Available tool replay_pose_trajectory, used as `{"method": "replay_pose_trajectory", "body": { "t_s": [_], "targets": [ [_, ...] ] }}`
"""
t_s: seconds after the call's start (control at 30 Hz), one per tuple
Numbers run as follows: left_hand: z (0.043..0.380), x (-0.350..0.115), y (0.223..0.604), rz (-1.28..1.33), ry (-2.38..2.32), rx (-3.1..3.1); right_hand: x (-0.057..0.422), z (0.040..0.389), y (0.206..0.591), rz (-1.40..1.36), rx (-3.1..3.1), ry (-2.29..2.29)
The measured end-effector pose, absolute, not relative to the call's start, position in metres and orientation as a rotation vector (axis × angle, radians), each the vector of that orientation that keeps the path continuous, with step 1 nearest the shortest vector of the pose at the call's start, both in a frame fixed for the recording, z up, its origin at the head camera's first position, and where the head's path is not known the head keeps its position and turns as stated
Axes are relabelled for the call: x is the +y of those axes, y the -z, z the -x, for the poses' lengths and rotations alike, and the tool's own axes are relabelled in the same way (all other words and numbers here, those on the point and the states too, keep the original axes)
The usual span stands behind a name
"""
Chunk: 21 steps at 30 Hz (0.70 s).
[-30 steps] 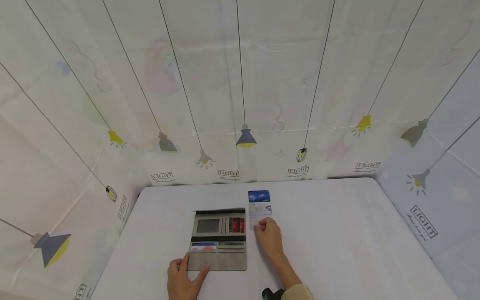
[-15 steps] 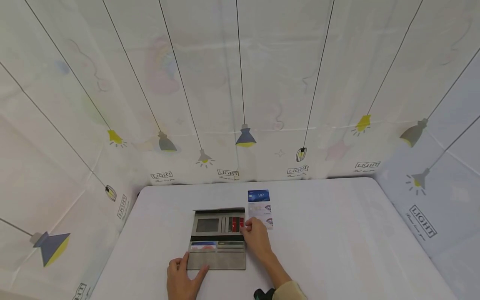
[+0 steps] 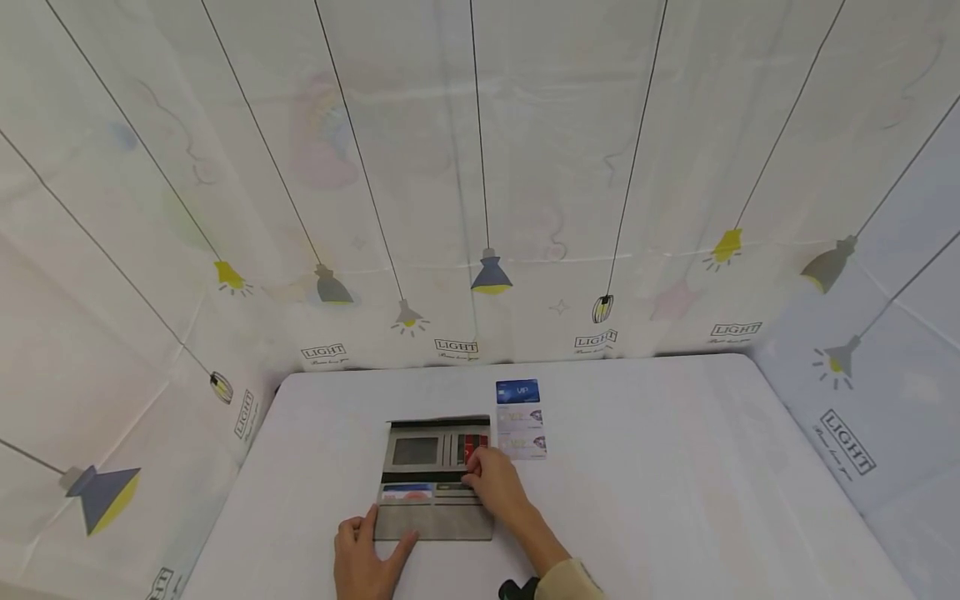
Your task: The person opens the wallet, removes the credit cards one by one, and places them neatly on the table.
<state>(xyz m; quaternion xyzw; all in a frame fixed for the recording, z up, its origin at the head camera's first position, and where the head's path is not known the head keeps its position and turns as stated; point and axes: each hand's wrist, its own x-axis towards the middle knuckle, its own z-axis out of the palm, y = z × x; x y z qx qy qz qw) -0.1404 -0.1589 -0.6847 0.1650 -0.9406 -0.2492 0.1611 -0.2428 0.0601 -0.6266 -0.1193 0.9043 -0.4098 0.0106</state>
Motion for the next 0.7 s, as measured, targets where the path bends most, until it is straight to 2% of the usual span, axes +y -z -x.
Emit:
{"method": "replay_pose_trajectory", "body": {
  "t_s": [0.43,0.7],
  "targets": [
    [0.1403,-0.1586,0.6876,-0.43,0.68,-2.618,0.0581,0.2486,0.6297,0.635,2.81,0.969],
    [0.1398,-0.1581,0.6842,-0.436,0.686,-2.642,0.0547,0.2472,0.6227,0.638,2.803,0.879]
  ]
}}
